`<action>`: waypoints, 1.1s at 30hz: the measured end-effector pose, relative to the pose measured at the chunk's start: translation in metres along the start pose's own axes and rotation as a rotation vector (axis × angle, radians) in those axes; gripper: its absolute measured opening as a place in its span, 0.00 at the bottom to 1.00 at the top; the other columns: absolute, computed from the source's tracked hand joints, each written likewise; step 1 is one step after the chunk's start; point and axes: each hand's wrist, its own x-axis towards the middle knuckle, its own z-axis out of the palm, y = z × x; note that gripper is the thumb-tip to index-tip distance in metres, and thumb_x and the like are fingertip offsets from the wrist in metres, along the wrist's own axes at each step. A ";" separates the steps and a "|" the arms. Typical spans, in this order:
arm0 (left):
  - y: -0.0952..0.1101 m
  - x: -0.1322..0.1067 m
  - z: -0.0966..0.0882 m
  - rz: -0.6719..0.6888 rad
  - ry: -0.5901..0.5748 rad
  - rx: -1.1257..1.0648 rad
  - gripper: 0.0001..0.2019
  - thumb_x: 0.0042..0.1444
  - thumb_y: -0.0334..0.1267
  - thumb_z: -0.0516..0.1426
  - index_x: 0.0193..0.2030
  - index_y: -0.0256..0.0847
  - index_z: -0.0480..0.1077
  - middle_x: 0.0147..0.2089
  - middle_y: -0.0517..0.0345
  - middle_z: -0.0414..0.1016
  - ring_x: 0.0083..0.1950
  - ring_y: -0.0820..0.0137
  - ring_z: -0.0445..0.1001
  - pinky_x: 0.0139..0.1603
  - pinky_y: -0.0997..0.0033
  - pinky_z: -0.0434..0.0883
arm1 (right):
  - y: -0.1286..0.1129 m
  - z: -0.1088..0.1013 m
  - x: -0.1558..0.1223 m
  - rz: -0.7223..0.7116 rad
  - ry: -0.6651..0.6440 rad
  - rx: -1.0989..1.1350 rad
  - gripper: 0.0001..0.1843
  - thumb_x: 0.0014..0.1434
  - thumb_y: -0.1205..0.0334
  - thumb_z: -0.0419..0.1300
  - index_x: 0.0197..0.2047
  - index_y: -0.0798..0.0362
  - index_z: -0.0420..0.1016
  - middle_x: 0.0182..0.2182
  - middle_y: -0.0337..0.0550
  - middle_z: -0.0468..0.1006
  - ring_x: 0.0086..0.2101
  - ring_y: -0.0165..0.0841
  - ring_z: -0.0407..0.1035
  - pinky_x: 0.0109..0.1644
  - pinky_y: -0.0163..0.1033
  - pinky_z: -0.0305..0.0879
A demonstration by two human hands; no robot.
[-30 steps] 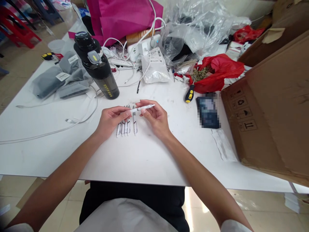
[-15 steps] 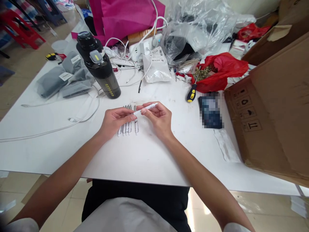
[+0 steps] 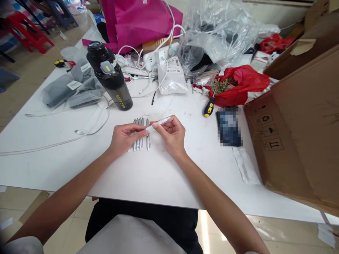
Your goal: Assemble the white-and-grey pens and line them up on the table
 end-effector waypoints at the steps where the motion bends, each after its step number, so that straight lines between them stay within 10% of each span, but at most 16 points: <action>1: 0.000 -0.002 0.001 0.022 0.007 0.031 0.13 0.54 0.51 0.76 0.41 0.47 0.89 0.40 0.53 0.89 0.40 0.62 0.84 0.43 0.63 0.79 | 0.001 0.000 0.000 0.007 0.015 -0.005 0.22 0.60 0.45 0.79 0.39 0.44 0.72 0.36 0.39 0.87 0.40 0.41 0.85 0.50 0.50 0.82; 7: 0.002 -0.008 0.007 0.112 0.048 0.139 0.12 0.58 0.52 0.73 0.40 0.47 0.88 0.37 0.56 0.87 0.37 0.64 0.81 0.44 0.63 0.78 | 0.004 0.000 0.000 -0.002 -0.024 -0.084 0.20 0.63 0.42 0.76 0.44 0.46 0.78 0.38 0.42 0.84 0.41 0.39 0.83 0.50 0.47 0.80; 15: -0.002 0.004 -0.002 0.161 0.143 0.038 0.13 0.63 0.51 0.70 0.42 0.43 0.83 0.44 0.52 0.86 0.47 0.64 0.83 0.55 0.64 0.77 | -0.004 -0.012 0.020 0.117 -0.026 0.141 0.27 0.67 0.32 0.66 0.40 0.44 0.62 0.34 0.36 0.73 0.40 0.37 0.78 0.48 0.47 0.81; 24: -0.004 0.020 -0.018 0.117 0.296 -0.022 0.20 0.66 0.58 0.66 0.43 0.40 0.81 0.42 0.52 0.86 0.47 0.64 0.85 0.56 0.65 0.77 | -0.013 -0.055 0.038 0.160 -0.075 0.238 0.41 0.64 0.17 0.55 0.25 0.45 0.49 0.19 0.30 0.45 0.19 0.30 0.40 0.19 0.40 0.51; 33: -0.007 0.025 -0.020 0.140 0.359 -0.038 0.21 0.67 0.59 0.65 0.40 0.41 0.82 0.41 0.53 0.85 0.44 0.67 0.84 0.53 0.67 0.78 | -0.010 -0.068 0.035 0.296 0.065 0.653 0.38 0.64 0.39 0.68 0.25 0.47 0.43 0.16 0.28 0.44 0.18 0.26 0.36 0.19 0.36 0.45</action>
